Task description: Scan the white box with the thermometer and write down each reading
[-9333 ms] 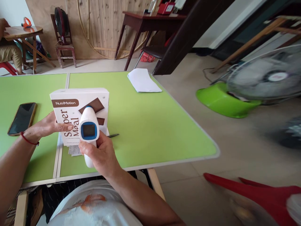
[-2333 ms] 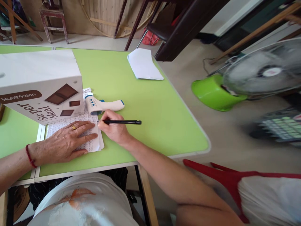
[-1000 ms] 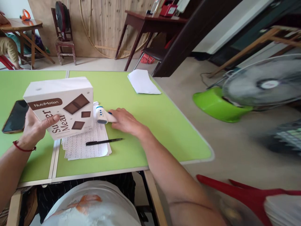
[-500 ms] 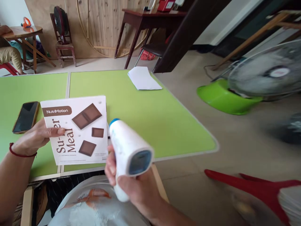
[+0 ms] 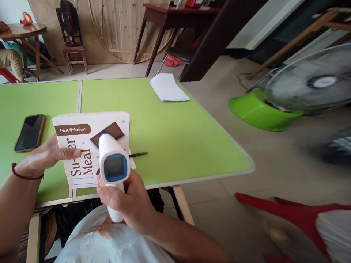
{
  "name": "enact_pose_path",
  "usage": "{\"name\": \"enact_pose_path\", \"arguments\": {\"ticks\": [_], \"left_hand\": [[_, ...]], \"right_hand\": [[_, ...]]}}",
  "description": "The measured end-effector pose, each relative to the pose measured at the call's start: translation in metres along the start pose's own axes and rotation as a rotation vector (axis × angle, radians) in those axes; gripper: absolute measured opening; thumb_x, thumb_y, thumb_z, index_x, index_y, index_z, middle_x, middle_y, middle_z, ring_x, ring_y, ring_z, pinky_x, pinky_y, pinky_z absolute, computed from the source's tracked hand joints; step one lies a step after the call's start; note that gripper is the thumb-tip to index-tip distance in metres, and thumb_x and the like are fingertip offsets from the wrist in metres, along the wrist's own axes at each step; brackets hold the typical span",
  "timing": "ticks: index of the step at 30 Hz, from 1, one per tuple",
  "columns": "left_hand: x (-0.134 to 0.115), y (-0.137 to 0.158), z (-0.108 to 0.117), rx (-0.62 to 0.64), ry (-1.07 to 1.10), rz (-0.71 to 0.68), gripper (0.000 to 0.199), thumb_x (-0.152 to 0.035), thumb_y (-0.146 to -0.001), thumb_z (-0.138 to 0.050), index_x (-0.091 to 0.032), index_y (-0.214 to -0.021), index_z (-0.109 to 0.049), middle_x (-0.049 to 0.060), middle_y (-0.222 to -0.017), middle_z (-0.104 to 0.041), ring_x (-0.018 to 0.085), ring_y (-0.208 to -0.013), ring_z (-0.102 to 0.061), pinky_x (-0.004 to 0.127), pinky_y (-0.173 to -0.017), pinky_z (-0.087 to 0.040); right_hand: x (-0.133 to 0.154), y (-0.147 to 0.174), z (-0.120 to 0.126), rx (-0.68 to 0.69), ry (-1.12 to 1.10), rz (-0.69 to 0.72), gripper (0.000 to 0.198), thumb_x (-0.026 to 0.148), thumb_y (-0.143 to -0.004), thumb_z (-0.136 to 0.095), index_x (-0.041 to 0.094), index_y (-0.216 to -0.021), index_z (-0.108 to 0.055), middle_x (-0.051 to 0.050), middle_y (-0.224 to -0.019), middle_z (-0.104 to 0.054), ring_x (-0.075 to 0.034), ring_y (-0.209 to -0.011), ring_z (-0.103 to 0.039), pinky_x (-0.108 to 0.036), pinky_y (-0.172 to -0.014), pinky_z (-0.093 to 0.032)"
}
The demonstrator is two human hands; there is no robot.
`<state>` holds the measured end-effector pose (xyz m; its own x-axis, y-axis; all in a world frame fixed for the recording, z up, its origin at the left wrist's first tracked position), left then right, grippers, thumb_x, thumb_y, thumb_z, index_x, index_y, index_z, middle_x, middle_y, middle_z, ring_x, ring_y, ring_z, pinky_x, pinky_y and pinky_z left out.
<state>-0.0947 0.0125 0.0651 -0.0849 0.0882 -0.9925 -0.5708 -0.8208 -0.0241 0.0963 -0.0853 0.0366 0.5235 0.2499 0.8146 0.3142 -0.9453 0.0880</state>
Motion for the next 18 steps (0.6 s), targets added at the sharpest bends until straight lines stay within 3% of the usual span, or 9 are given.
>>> {"name": "enact_pose_path", "arguments": {"ticks": [8, 18], "left_hand": [[-0.0049, -0.0019, -0.0028, 0.021, 0.001, -0.018, 0.054, -0.028, -0.074, -0.076, -0.023, -0.125, -0.059, 0.010, -0.118, -0.067, 0.031, -0.106, -0.064, 0.036, -0.078, -0.057], [-0.0101, -0.0015, -0.0044, 0.029, 0.023, 0.003, 0.054, -0.027, -0.071, -0.077, -0.022, -0.122, -0.059, 0.009, -0.110, -0.069, 0.034, -0.110, -0.062, 0.038, -0.079, -0.057]], "right_hand": [[-0.0031, -0.0016, -0.0022, 0.023, -0.061, 0.019, 0.026, 0.037, -0.073, -0.072, 0.023, -0.092, -0.061, 0.003, -0.070, -0.052, -0.008, -0.055, -0.043, -0.025, -0.053, -0.035], [-0.0067, -0.0029, -0.0002, 0.017, 0.008, 0.000, 0.026, 0.039, -0.071, -0.073, 0.021, -0.081, -0.058, 0.003, -0.061, -0.053, -0.010, -0.055, -0.043, -0.027, -0.052, -0.033]]}}
Point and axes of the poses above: each hand's wrist, its own y-axis away from the middle knuckle, its own z-axis out of the back of the hand, x = y × z, the point moved 1 cm from there along -y, towards the middle knuckle
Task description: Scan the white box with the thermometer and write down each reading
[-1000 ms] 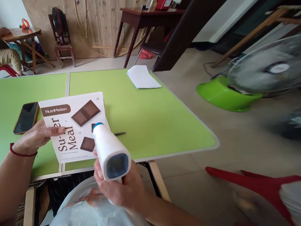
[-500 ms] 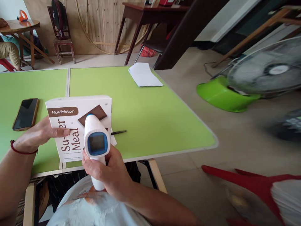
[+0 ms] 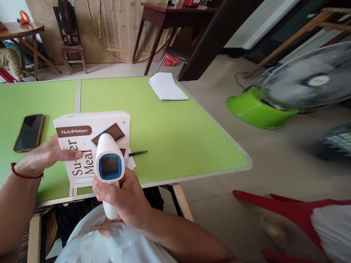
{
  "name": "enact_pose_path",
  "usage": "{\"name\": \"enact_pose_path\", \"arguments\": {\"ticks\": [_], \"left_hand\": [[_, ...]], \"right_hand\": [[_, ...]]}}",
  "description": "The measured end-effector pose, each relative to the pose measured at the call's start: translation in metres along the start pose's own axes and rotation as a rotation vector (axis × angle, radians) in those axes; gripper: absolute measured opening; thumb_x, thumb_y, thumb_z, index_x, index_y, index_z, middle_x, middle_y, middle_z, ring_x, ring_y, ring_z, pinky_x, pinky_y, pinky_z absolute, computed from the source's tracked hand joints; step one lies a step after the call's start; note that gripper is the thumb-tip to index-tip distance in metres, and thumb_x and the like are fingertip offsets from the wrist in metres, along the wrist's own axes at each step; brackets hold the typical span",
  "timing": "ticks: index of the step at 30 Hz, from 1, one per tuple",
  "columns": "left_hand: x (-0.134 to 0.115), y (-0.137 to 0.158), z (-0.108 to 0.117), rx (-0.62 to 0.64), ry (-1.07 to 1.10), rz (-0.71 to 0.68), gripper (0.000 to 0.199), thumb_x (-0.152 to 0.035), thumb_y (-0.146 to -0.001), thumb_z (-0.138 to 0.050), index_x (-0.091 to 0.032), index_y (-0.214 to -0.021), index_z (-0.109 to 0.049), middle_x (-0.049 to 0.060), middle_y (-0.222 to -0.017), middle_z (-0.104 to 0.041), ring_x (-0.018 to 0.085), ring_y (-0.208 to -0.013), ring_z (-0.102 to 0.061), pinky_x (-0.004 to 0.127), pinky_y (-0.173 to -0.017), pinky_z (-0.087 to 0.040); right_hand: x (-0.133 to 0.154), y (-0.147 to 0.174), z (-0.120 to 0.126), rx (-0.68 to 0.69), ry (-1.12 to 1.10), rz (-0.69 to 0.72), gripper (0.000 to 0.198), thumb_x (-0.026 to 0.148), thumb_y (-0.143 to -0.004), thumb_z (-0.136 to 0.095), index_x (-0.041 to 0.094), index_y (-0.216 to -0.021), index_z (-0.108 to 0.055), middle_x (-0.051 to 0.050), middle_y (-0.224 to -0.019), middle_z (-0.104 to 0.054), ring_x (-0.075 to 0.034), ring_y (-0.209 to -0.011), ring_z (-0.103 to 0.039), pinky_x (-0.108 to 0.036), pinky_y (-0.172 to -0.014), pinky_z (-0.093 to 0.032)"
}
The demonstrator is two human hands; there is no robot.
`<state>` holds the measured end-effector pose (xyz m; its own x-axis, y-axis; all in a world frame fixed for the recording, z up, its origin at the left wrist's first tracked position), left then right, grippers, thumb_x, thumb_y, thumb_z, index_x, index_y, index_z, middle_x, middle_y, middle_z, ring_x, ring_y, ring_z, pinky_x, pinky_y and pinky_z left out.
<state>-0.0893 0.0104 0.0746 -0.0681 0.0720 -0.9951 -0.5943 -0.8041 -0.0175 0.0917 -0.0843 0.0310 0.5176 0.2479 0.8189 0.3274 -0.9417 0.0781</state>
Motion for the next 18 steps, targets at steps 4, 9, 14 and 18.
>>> {"name": "enact_pose_path", "arguments": {"ticks": [4, 9, 14, 18], "left_hand": [[0.0010, -0.0007, 0.0010, 0.001, -0.007, -0.003, 0.052, -0.027, -0.071, -0.077, -0.023, -0.120, -0.060, 0.009, -0.108, -0.070, 0.033, -0.108, -0.063, 0.038, -0.080, -0.057], [0.0009, -0.0014, 0.0007, 0.005, -0.023, -0.023, 0.053, -0.027, -0.071, -0.076, -0.023, -0.122, -0.059, 0.008, -0.111, -0.069, 0.032, -0.111, -0.061, 0.042, -0.086, -0.055], [0.0003, -0.0014, -0.0001, 0.005, -0.028, -0.027, 0.052, -0.028, -0.073, -0.076, -0.024, -0.122, -0.059, 0.008, -0.113, -0.068, 0.031, -0.111, -0.061, 0.041, -0.088, -0.054], [0.0021, -0.0018, 0.0008, 0.004, -0.016, -0.030, 0.053, -0.027, -0.072, -0.076, -0.021, -0.122, -0.059, 0.009, -0.117, -0.067, 0.031, -0.113, -0.061, 0.041, -0.090, -0.054]], "right_hand": [[-0.0009, 0.0001, 0.0009, -0.022, 0.022, -0.044, 0.028, 0.043, -0.070, -0.073, 0.021, -0.079, -0.058, 0.003, -0.061, -0.053, -0.011, -0.055, -0.043, -0.027, -0.050, -0.032], [-0.0019, 0.0002, 0.0025, -0.015, 0.022, -0.039, 0.028, 0.043, -0.070, -0.073, 0.021, -0.079, -0.058, 0.003, -0.061, -0.053, -0.011, -0.055, -0.043, -0.027, -0.051, -0.032], [-0.0018, -0.0010, 0.0002, 0.011, -0.009, -0.003, 0.025, 0.040, -0.071, -0.073, 0.021, -0.075, -0.058, 0.002, -0.063, -0.053, -0.010, -0.056, -0.043, -0.027, -0.054, -0.034], [-0.0002, -0.0026, -0.0037, 0.030, -0.024, 0.039, 0.023, 0.038, -0.073, -0.072, 0.021, -0.073, -0.056, 0.003, -0.062, -0.051, -0.010, -0.056, -0.043, -0.027, -0.054, -0.035]]}}
Point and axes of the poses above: each hand's wrist, its own y-axis away from the middle knuckle, its own z-axis out of the back of the hand, x = y × z, the point moved 1 cm from there along -y, towards the middle knuckle
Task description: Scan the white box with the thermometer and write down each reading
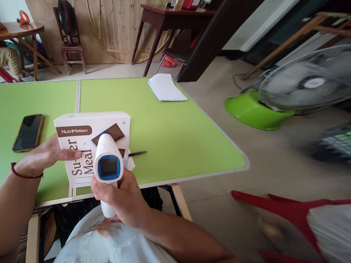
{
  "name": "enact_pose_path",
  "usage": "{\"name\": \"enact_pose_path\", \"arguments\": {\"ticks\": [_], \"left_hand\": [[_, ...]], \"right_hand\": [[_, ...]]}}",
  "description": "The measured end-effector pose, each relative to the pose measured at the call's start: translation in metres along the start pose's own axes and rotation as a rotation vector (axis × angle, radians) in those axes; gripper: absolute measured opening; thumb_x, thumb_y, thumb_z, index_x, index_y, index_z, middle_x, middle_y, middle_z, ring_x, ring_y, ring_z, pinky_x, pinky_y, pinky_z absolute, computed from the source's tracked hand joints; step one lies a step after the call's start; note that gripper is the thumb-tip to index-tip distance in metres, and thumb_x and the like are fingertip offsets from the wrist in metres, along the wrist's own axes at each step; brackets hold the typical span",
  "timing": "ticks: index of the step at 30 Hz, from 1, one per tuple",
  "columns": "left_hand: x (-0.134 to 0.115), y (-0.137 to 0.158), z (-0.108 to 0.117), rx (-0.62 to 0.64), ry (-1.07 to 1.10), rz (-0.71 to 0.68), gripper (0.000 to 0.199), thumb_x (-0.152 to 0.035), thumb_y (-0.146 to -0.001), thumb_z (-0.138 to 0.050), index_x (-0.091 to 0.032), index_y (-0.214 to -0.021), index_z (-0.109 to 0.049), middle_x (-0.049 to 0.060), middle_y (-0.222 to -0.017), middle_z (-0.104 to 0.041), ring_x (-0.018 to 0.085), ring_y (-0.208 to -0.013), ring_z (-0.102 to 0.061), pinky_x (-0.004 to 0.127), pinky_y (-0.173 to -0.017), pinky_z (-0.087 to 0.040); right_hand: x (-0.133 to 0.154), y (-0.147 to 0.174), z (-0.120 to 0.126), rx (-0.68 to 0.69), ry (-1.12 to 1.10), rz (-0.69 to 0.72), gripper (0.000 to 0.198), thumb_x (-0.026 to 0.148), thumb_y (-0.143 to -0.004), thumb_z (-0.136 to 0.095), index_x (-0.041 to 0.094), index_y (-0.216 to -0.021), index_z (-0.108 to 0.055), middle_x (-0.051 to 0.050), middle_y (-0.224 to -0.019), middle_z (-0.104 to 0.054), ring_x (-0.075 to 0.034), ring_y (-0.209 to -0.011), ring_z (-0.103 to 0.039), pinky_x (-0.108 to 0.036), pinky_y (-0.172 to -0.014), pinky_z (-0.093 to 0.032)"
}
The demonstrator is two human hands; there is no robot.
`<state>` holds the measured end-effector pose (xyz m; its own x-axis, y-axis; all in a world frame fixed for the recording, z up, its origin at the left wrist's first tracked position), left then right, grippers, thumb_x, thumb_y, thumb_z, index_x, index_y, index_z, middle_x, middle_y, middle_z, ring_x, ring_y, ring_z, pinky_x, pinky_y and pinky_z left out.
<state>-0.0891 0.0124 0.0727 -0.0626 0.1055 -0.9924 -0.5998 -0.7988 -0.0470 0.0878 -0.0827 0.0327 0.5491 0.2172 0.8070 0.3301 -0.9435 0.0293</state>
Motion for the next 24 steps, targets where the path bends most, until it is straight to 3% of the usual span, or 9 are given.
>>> {"name": "enact_pose_path", "arguments": {"ticks": [8, 11, 15, 17, 20, 23, 24], "left_hand": [[0.001, 0.000, 0.001, -0.004, 0.020, 0.019, 0.055, -0.024, -0.070, -0.077, -0.024, -0.122, -0.059, 0.008, -0.122, -0.065, 0.033, -0.114, -0.061, 0.039, -0.082, -0.057], [0.002, 0.002, 0.003, -0.021, 0.025, 0.010, 0.054, -0.025, -0.071, -0.077, -0.023, -0.122, -0.060, 0.008, -0.113, -0.069, 0.032, -0.106, -0.065, 0.037, -0.078, -0.059], [0.008, 0.006, 0.013, -0.135, 0.066, -0.080, 0.044, -0.024, -0.070, -0.080, -0.023, -0.112, -0.065, 0.006, -0.104, -0.072, 0.030, -0.096, -0.069, 0.037, -0.077, -0.060], [0.011, 0.006, 0.017, -0.234, 0.099, -0.158, 0.042, -0.022, -0.071, -0.081, -0.022, -0.109, -0.065, 0.005, -0.105, -0.071, 0.029, -0.096, -0.069, 0.039, -0.081, -0.059], [0.015, 0.002, 0.018, -0.386, 0.113, -0.294, 0.046, -0.020, -0.070, -0.081, -0.023, -0.112, -0.063, 0.004, -0.104, -0.071, 0.028, -0.101, -0.067, 0.040, -0.088, -0.057], [0.018, -0.005, 0.016, -0.495, 0.061, -0.401, 0.051, -0.018, -0.069, -0.083, -0.023, -0.114, -0.061, 0.004, -0.105, -0.071, 0.028, -0.107, -0.065, 0.040, -0.092, -0.055], [0.020, -0.007, 0.015, -0.516, 0.042, -0.418, 0.052, -0.019, -0.069, -0.083, -0.023, -0.115, -0.059, 0.003, -0.106, -0.071, 0.027, -0.109, -0.064, 0.040, -0.093, -0.053]], "right_hand": [[-0.003, -0.001, 0.001, -0.017, 0.049, -0.005, 0.026, 0.042, -0.072, -0.072, 0.022, -0.072, -0.056, 0.003, -0.061, -0.050, -0.010, -0.055, -0.042, -0.028, -0.053, -0.036], [-0.001, 0.001, 0.005, 0.001, 0.093, 0.004, 0.024, 0.041, -0.073, -0.072, 0.025, -0.086, -0.061, 0.003, -0.062, -0.051, -0.011, -0.055, -0.042, -0.028, -0.051, -0.036], [0.024, 0.003, 0.017, 0.028, 0.241, 0.142, 0.047, 0.041, -0.068, -0.077, 0.030, -0.111, -0.059, 0.002, -0.068, -0.055, -0.014, -0.057, -0.049, -0.029, -0.050, -0.041], [0.044, 0.000, 0.029, -0.033, 0.384, 0.226, 0.045, 0.042, -0.068, -0.077, 0.031, -0.109, -0.061, 0.000, -0.076, -0.060, -0.017, -0.067, -0.056, -0.033, -0.057, -0.048], [0.073, -0.017, 0.059, -0.123, 0.733, 0.399, 0.020, 0.041, -0.077, -0.070, 0.025, -0.089, -0.065, -0.004, -0.084, -0.066, -0.020, -0.079, -0.062, -0.038, -0.070, -0.053], [0.085, -0.045, 0.097, -0.255, 1.158, 0.469, 0.043, 0.037, -0.072, -0.073, 0.020, -0.110, -0.062, -0.009, -0.101, -0.068, -0.024, -0.093, -0.064, -0.044, -0.082, -0.054], [0.085, -0.055, 0.110, -0.275, 1.255, 0.412, 0.053, 0.035, -0.070, -0.073, 0.018, -0.118, -0.059, -0.011, -0.109, -0.067, -0.026, -0.099, -0.063, -0.045, -0.086, -0.053]]}}
Point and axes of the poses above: each hand's wrist, its own y-axis away from the middle knuckle, its own z-axis out of the back of the hand, x = y × z, the point moved 1 cm from there along -y, towards the middle knuckle
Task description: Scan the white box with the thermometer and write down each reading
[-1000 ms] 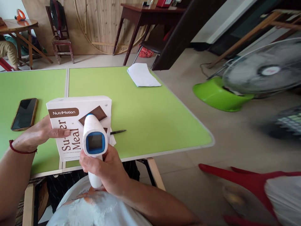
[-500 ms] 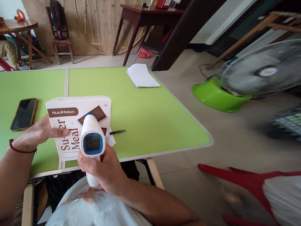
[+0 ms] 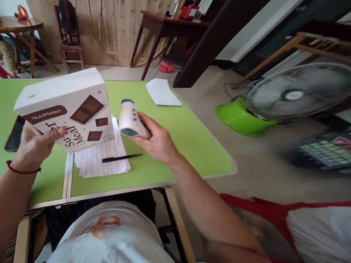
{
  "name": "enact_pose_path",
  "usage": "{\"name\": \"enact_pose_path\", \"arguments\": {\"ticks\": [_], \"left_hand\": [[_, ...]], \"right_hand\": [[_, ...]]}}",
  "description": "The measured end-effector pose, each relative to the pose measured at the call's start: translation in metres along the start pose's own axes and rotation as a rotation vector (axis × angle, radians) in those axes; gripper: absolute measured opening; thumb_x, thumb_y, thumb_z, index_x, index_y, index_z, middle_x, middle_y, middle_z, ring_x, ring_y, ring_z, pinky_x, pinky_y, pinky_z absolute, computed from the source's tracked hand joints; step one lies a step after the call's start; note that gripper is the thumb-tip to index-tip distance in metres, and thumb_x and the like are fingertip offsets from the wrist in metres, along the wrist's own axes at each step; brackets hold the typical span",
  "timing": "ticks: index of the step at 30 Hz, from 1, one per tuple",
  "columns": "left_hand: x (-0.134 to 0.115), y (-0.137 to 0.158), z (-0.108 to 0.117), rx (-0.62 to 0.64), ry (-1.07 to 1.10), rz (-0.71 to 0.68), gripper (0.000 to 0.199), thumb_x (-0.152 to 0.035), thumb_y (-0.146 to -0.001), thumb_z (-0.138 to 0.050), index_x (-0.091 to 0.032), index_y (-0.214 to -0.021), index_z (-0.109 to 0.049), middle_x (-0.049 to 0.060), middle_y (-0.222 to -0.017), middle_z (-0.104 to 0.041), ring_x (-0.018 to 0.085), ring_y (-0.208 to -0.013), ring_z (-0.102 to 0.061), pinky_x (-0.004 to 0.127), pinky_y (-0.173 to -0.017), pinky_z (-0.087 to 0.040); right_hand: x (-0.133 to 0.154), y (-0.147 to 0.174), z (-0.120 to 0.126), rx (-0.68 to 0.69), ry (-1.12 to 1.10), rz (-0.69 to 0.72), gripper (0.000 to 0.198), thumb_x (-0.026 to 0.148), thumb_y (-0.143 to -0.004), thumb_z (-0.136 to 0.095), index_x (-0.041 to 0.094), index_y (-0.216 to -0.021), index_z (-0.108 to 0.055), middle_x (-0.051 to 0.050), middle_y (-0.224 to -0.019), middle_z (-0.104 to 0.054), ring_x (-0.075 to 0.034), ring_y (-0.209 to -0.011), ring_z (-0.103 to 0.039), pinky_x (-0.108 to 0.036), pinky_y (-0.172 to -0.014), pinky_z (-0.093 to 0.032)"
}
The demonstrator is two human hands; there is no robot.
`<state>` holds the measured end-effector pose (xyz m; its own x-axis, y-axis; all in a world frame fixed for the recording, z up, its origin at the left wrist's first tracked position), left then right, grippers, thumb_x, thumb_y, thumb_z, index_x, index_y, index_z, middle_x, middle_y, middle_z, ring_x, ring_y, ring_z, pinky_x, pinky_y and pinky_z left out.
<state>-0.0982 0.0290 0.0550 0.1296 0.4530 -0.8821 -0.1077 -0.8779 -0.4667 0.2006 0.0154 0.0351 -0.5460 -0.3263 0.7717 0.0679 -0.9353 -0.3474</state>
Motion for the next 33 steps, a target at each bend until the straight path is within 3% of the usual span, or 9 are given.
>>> {"name": "enact_pose_path", "arguments": {"ticks": [3, 7, 13, 17, 23, 26, 30, 33], "left_hand": [[0.009, -0.002, 0.000, -0.034, -0.049, -0.046, 0.059, -0.021, -0.070, -0.083, -0.023, -0.120, -0.053, 0.003, -0.113, -0.068, 0.026, -0.112, -0.061, 0.041, -0.096, -0.050], [0.025, -0.003, 0.007, -0.004, -0.067, -0.071, 0.074, -0.026, -0.068, -0.084, -0.020, -0.128, -0.042, 0.003, -0.121, -0.063, 0.026, -0.111, -0.061, 0.045, -0.095, -0.048], [0.036, -0.005, 0.009, 0.031, -0.215, -0.040, 0.082, -0.048, -0.072, -0.078, -0.015, -0.135, -0.038, 0.011, -0.130, -0.057, 0.029, -0.114, -0.059, 0.044, -0.087, -0.050], [0.032, -0.005, 0.006, 0.089, -0.271, -0.007, 0.084, -0.052, -0.078, -0.072, -0.013, -0.139, -0.030, 0.010, -0.133, -0.054, 0.029, -0.116, -0.058, 0.042, -0.086, -0.049], [0.023, -0.006, -0.001, 0.095, -0.315, -0.036, 0.072, -0.051, -0.079, -0.071, -0.017, -0.134, -0.040, 0.012, -0.123, -0.061, 0.031, -0.111, -0.061, 0.049, -0.091, -0.050], [0.023, -0.002, -0.003, 0.099, -0.433, -0.056, 0.074, -0.054, -0.085, -0.063, -0.020, -0.141, -0.030, 0.012, -0.133, -0.054, 0.031, -0.119, -0.056, 0.051, -0.093, -0.049], [0.023, 0.003, 0.002, -0.050, -0.815, -0.261, 0.082, -0.055, -0.088, -0.057, -0.021, -0.147, -0.011, 0.012, -0.152, -0.024, 0.032, -0.138, -0.032, 0.054, -0.102, -0.041], [0.017, 0.009, 0.001, -0.263, -1.043, -0.682, 0.081, -0.049, -0.077, -0.069, -0.022, -0.142, -0.028, 0.011, -0.133, -0.041, 0.032, -0.126, -0.042, 0.056, -0.099, -0.041]], "right_hand": [[-0.038, -0.019, -0.009, 0.142, 0.149, -0.075, 0.056, 0.032, -0.069, -0.073, 0.020, -0.122, -0.056, -0.010, -0.108, -0.069, -0.026, -0.096, -0.065, -0.045, -0.084, -0.053], [-0.064, -0.032, -0.022, 0.159, 0.248, -0.037, 0.042, 0.030, -0.068, -0.073, 0.022, -0.109, -0.065, -0.008, -0.108, -0.071, -0.028, -0.099, -0.065, -0.047, -0.088, -0.051], [-0.076, -0.038, -0.034, 0.188, 0.401, 0.164, 0.039, 0.034, -0.075, -0.071, 0.023, -0.113, -0.068, -0.007, -0.104, -0.073, -0.030, -0.098, -0.064, -0.049, -0.091, -0.046], [-0.089, -0.037, -0.038, 0.159, 0.475, 0.316, 0.037, 0.038, -0.082, -0.067, 0.025, -0.117, -0.066, -0.007, -0.105, -0.072, -0.028, -0.097, -0.064, -0.047, -0.089, -0.045], [-0.094, -0.035, -0.036, 0.140, 0.464, 0.362, 0.038, 0.040, -0.082, -0.067, 0.025, -0.117, -0.067, -0.009, -0.110, -0.070, -0.029, -0.101, -0.062, -0.047, -0.089, -0.046], [-0.083, -0.029, -0.026, 0.114, 0.433, 0.373, 0.035, 0.038, -0.079, -0.070, 0.023, -0.111, -0.069, -0.010, -0.105, -0.069, -0.029, -0.098, -0.061, -0.048, -0.085, -0.047], [-0.061, -0.011, -0.008, 0.267, 0.345, 0.424, 0.020, 0.035, -0.081, -0.069, 0.020, -0.092, -0.074, -0.008, -0.087, -0.066, -0.024, -0.083, -0.059, -0.041, -0.075, -0.048], [-0.049, 0.005, -0.002, 0.418, 0.361, 0.460, 0.019, 0.035, -0.084, -0.066, 0.021, -0.094, -0.074, -0.006, -0.083, -0.064, -0.021, -0.082, -0.058, -0.039, -0.075, -0.046]]}}
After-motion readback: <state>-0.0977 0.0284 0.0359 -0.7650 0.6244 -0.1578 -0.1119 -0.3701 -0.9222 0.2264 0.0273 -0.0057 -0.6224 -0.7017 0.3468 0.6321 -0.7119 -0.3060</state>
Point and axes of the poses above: each hand's wrist, its own y-axis away from the middle knuckle, its own z-axis out of the back of the hand, x = y × z, the point moved 1 cm from there along -y, towards the middle knuckle
